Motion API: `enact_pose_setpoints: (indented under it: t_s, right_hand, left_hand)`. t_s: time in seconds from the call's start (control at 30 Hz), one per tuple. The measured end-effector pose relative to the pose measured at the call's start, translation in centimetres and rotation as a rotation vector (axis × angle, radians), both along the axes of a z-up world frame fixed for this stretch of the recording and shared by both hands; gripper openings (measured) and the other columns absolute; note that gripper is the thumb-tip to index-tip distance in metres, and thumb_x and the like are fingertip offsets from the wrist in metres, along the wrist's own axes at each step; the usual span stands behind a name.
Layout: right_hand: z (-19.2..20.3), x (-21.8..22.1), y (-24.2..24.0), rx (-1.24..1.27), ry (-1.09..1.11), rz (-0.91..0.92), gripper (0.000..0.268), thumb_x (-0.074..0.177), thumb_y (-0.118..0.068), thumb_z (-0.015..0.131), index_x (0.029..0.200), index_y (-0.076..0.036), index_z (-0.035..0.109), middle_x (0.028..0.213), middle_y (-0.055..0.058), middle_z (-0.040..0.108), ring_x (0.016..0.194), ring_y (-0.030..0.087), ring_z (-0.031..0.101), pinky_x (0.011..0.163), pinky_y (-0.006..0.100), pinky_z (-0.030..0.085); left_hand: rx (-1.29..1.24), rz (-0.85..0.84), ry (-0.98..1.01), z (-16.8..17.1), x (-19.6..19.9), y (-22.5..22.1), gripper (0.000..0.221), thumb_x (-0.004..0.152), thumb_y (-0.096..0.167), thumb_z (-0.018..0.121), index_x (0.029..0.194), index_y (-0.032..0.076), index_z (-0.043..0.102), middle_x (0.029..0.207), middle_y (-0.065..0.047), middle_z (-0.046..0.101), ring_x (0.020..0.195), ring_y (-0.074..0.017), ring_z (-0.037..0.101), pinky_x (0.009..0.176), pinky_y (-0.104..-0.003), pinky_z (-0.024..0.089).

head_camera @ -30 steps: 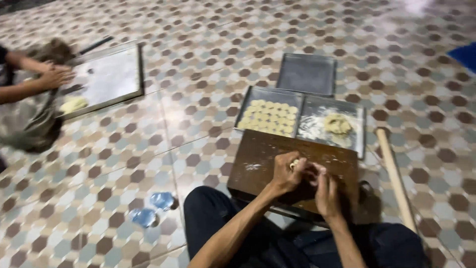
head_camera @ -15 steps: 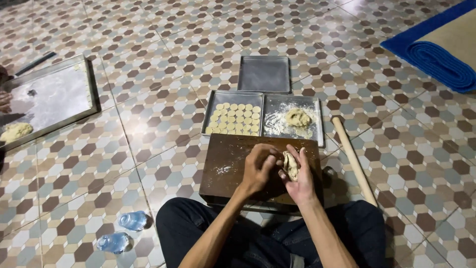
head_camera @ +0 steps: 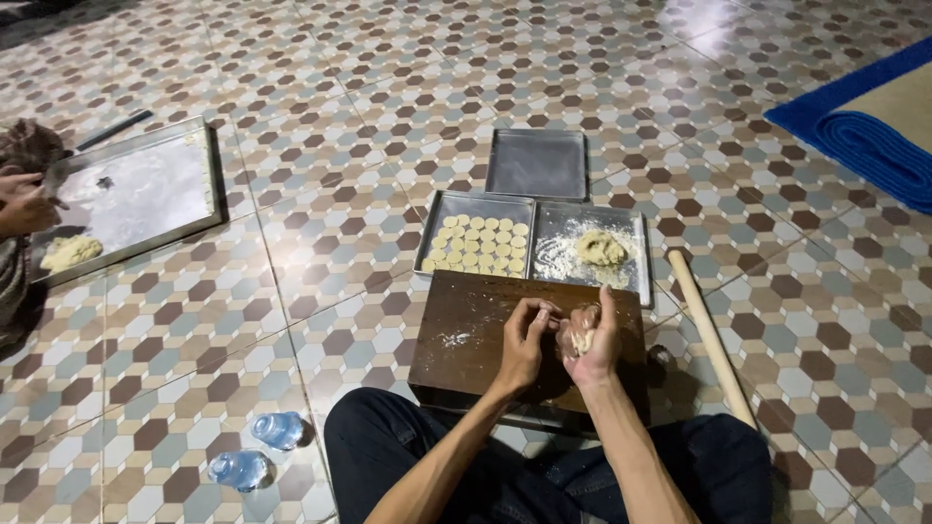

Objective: Cutting circular shapes from a sheet of dough using a mold and placing them onto a metal tray.

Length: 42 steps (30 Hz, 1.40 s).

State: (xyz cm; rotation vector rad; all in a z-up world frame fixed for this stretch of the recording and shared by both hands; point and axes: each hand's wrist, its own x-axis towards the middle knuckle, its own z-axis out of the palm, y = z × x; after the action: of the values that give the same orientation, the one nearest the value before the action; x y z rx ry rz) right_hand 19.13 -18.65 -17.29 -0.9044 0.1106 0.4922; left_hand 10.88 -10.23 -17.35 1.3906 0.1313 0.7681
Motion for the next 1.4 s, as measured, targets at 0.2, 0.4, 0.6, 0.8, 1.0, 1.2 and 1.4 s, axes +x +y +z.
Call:
enact_pose_setpoints:
  t_s: [0.2,0.4,0.6,0.8,1.0,1.2,1.4]
  right_hand:
    - [-3.1,-0.3,0.9,-0.579,-0.855,-0.152,0.070,0.107,-0.048,0.042,0.044,-0.021,0.053,0.038,0.002,0.051,0.036,0.017,0.055,0.038,0.023,0.034]
    - [-1.0,-4.0,-0.2,-0.846,-1.274,-0.083,0.048,0.105,-0.049,0.027,0.086,-0.018,0.059,0.093,0.006,0.053,0.092,0.028,0.051,0.080,0.040,0.032]
    - [0.1,-5.9,-0.7,-0.773,-1.543,-0.024,0.065,0.106,-0.050,0.016,0.137,-0.009,0.056,0.152,0.014,0.048,0.142,0.034,0.039,0.119,0.055,0.027]
    - [-0.1,-4.7,-2.9,-0.682,-1.401,-0.048,0.051,0.109,-0.029,0.025,0.139,0.000,0.053,0.141,0.018,0.056,0.128,0.029,0.052,0.109,0.043,0.044]
    - [0.9,-4.5,-5.2,-0.665,-1.265,0.041,0.048,0.107,-0.024,0.028,0.140,0.003,0.051,0.140,0.019,0.056,0.130,0.031,0.054,0.112,0.044,0.043]
    - [1.9,-5.3,-4.9,-0.393,-0.793,0.165,0.051,0.105,-0.030,0.030,0.139,-0.001,0.054,0.136,0.015,0.063,0.123,0.024,0.059,0.102,0.040,0.046]
    - [-5.5,0.4,-5.1,0.174,0.068,0.229,0.040,0.106,-0.052,0.052,0.113,-0.014,0.065,0.096,-0.004,0.067,0.079,0.006,0.062,0.069,0.023,0.048]
  left_hand:
    - [-0.774,-0.177,-0.032,-2.1,2.1,-1.0,0.052,0.106,0.053,0.044,0.111,0.004,0.062,0.108,-0.014,0.072,0.094,-0.0211,0.072,0.077,-0.025,0.057]
    - [-1.030,-0.155,0.000,5.0,-1.4,-0.8,0.048,0.108,0.044,0.040,0.120,0.003,0.064,0.113,-0.007,0.069,0.100,-0.0133,0.069,0.088,-0.023,0.056]
    - [-0.923,-0.029,0.076,-1.3,0.8,3.3,0.046,0.111,0.038,0.037,0.108,0.000,0.063,0.085,-0.010,0.064,0.069,-0.0164,0.061,0.065,-0.030,0.055]
    - [-0.282,0.059,0.266,-0.8,1.8,2.8,0.052,0.109,0.049,0.041,0.073,0.014,0.053,0.064,0.002,0.052,0.050,-0.0081,0.043,0.049,-0.026,0.038]
    - [-0.237,0.151,0.226,-2.4,2.6,3.2,0.056,0.105,0.037,0.047,0.053,0.019,0.037,0.048,0.005,0.036,0.040,-0.0093,0.029,0.041,-0.028,0.025]
    - [0.114,0.159,0.164,1.7,0.3,1.9,0.023,0.103,0.015,0.051,0.081,0.009,0.054,0.074,-0.009,0.056,0.059,-0.0177,0.051,0.048,-0.029,0.043]
    - [0.771,-0.088,0.026,2.1,-1.8,-0.5,0.044,0.102,0.038,0.048,0.116,-0.003,0.056,0.115,-0.019,0.055,0.107,-0.0310,0.054,0.098,-0.045,0.049]
